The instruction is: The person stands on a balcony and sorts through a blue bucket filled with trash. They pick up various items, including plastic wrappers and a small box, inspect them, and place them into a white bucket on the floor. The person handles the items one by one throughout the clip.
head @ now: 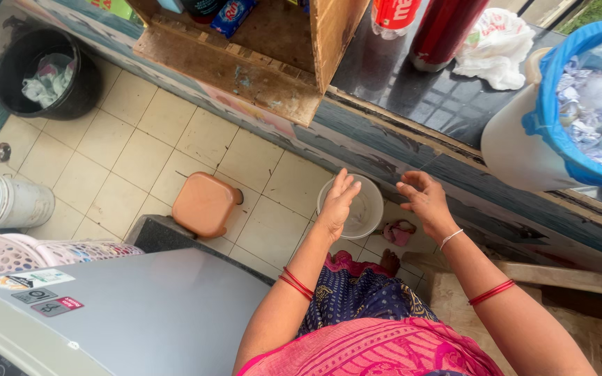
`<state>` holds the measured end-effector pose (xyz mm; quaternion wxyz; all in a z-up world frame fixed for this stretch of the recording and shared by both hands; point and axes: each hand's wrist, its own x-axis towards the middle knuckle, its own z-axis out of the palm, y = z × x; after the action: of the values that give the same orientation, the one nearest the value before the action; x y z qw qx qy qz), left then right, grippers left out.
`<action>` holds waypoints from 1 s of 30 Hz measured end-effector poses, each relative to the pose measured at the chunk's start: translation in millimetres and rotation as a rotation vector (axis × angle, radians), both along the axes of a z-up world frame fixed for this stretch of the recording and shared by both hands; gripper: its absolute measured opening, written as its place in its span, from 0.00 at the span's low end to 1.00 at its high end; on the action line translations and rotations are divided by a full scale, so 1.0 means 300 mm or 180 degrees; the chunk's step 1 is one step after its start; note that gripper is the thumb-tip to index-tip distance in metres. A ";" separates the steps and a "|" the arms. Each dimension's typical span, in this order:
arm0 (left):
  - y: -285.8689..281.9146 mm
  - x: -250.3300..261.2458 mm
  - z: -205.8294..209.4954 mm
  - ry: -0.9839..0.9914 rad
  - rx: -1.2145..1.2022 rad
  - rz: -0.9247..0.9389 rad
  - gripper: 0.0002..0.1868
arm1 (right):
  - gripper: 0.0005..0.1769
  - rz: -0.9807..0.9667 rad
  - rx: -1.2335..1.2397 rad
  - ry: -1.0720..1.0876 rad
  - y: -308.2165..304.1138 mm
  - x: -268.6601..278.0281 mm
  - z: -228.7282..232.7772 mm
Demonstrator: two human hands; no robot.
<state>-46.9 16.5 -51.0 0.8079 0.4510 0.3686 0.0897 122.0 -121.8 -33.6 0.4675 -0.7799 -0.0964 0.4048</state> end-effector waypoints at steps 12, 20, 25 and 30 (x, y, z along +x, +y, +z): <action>-0.082 0.171 0.210 -0.0955 -0.0074 -0.0205 0.40 | 0.18 -0.0086 0.1142 -0.0085 -0.010 0.016 0.170; -0.147 0.266 0.393 -0.1249 -0.0082 -0.0453 0.40 | 0.18 -0.0356 0.1472 -0.0224 -0.073 0.047 0.325; -0.197 0.336 0.504 -0.1423 0.0029 -0.0611 0.40 | 0.17 -0.0592 0.1811 -0.0391 -0.121 0.092 0.408; -0.241 0.398 0.568 -0.1614 0.0258 -0.0779 0.39 | 0.17 -0.0744 0.1974 -0.0494 -0.175 0.140 0.455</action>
<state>72.4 -55.9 119.3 0.8604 0.4873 0.0937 0.1161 164.0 -174.1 103.0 0.7169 -0.6349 -0.1602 0.2393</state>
